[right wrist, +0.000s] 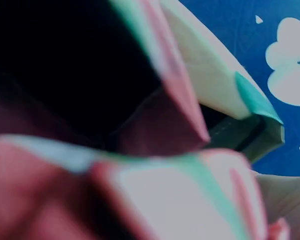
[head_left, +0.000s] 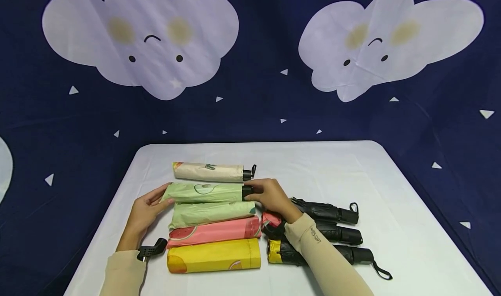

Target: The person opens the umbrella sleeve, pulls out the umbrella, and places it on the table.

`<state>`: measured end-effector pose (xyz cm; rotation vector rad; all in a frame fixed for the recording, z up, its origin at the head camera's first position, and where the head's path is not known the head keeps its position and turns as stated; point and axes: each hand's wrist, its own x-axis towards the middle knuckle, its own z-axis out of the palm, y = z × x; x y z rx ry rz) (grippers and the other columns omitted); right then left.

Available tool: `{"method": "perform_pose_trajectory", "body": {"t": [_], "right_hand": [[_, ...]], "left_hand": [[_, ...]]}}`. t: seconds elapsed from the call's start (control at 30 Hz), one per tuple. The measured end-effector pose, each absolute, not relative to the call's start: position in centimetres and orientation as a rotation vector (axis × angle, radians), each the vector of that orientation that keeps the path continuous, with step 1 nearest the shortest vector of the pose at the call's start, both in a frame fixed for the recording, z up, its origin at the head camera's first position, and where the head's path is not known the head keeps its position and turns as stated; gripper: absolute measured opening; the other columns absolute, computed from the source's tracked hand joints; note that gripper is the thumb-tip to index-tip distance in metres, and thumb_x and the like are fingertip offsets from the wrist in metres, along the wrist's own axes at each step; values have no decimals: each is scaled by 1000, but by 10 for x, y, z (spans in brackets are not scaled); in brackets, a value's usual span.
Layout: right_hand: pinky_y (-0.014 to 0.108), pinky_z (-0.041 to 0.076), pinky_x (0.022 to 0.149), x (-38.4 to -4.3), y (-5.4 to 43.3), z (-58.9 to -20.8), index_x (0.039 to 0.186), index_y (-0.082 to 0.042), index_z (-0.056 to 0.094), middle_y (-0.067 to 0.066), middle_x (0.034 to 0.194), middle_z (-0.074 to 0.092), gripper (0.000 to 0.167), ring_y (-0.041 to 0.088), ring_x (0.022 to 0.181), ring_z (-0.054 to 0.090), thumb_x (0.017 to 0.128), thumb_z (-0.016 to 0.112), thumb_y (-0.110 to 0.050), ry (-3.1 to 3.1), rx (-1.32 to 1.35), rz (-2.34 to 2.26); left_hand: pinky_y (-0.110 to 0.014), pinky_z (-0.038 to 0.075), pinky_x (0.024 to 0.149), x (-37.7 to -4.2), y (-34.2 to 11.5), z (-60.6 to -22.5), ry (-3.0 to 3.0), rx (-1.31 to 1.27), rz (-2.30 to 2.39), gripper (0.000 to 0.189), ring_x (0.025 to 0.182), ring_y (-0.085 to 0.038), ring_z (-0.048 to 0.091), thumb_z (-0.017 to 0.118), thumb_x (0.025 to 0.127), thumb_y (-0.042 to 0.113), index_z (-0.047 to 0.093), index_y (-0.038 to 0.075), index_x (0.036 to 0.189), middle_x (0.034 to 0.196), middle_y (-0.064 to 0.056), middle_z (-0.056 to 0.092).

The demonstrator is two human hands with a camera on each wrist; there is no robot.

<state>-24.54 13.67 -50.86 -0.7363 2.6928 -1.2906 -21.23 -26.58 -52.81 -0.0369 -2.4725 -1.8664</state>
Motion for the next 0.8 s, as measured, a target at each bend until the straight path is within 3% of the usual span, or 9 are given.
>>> {"method": "perform_pose_trajectory", "body": {"t": [0.17, 0.37, 0.5, 0.63, 0.8], "right_hand": [[29, 56, 93, -244, 139, -505, 135, -20, 68, 1, 135, 66, 47, 21, 118, 66, 90, 80, -29, 2595, -639, -1416], [29, 55, 94, -244, 144, -502, 133, -25, 69, 0, 137, 64, 45, 23, 122, 64, 90, 80, -31, 2477, -572, -1564], [34, 54, 99, -246, 149, -501, 134, -23, 68, 2, 140, 62, 47, 26, 129, 59, 90, 81, -30, 2342, -493, -1719], [39, 52, 103, -248, 154, -499, 136, -18, 67, 5, 142, 60, 50, 28, 136, 52, 90, 82, -26, 2190, -420, -1909], [43, 53, 100, -244, 159, -489, 139, -6, 62, 14, 141, 59, 51, 30, 131, 55, 92, 79, -16, 1923, -369, -2184]], "left_hand": [[-13, 50, 91, -211, -267, -525, -2427, -43, -1907, 66, 113, 4, 62, 80, 92, 26, 54, 0, 146, 143, -17, 57], [-13, 51, 88, -209, -264, -509, -2431, -74, -1816, 60, 112, 5, 61, 77, 94, 27, 56, 4, 146, 142, -16, 58], [-13, 52, 87, -207, -258, -494, -2397, -110, -1789, 56, 110, 5, 62, 76, 95, 23, 57, 6, 145, 138, -5, 63], [-18, 55, 86, -206, -251, -479, -2198, -169, -1972, 52, 106, -1, 67, 74, 95, 7, 57, 1, 144, 133, 6, 66], [-29, 59, 83, -202, -240, -464, -1831, -363, -2268, 51, 96, -12, 72, 64, 92, -17, 54, -9, 142, 138, -5, 61]]}}
